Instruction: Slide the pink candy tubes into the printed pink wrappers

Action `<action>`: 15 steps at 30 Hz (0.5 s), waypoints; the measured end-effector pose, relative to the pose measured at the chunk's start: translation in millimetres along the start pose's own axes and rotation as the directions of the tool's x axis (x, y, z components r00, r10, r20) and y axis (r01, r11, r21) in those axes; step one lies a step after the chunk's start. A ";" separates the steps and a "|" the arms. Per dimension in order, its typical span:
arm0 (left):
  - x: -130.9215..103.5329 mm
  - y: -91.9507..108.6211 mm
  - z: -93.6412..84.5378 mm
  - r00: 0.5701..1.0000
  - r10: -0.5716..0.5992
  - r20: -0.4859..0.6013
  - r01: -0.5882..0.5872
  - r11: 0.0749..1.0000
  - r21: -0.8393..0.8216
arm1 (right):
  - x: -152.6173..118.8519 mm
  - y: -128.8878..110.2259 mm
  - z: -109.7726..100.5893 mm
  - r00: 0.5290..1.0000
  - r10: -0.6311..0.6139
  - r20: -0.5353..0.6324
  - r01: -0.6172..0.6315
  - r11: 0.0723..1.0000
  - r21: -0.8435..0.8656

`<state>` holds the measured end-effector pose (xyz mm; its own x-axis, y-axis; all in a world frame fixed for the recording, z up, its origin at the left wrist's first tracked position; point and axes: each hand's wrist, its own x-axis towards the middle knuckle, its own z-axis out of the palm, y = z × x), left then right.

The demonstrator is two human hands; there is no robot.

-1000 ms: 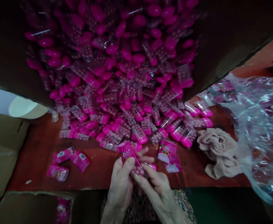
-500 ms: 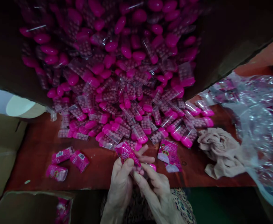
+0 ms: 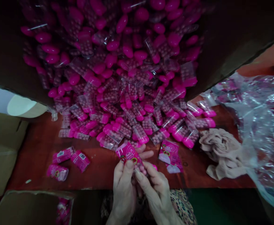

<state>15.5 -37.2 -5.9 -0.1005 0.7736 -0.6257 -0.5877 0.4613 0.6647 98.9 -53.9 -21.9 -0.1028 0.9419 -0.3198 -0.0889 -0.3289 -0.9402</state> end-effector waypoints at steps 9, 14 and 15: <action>8.6 9.2 -5.4 0.993 -0.017 0.117 0.019 1.000 -0.016 | 13.1 1.9 -2.6 0.992 0.088 0.087 -0.101 0.983 0.154; 10.2 8.7 -5.7 0.992 -0.057 0.115 0.057 0.998 0.009 | 14.9 -0.3 -1.5 0.993 0.076 0.095 -0.093 0.977 0.192; 10.0 7.8 -5.9 0.991 -0.072 0.114 0.072 0.997 0.005 | 14.5 -1.0 -1.1 0.993 0.075 0.095 -0.093 0.976 0.196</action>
<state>5.2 -28.5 -9.4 0.0342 0.7830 -0.6210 -0.5896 0.5176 0.6201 98.6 -39.9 -25.8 -0.2028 0.9038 -0.3768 -0.2711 -0.4216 -0.8653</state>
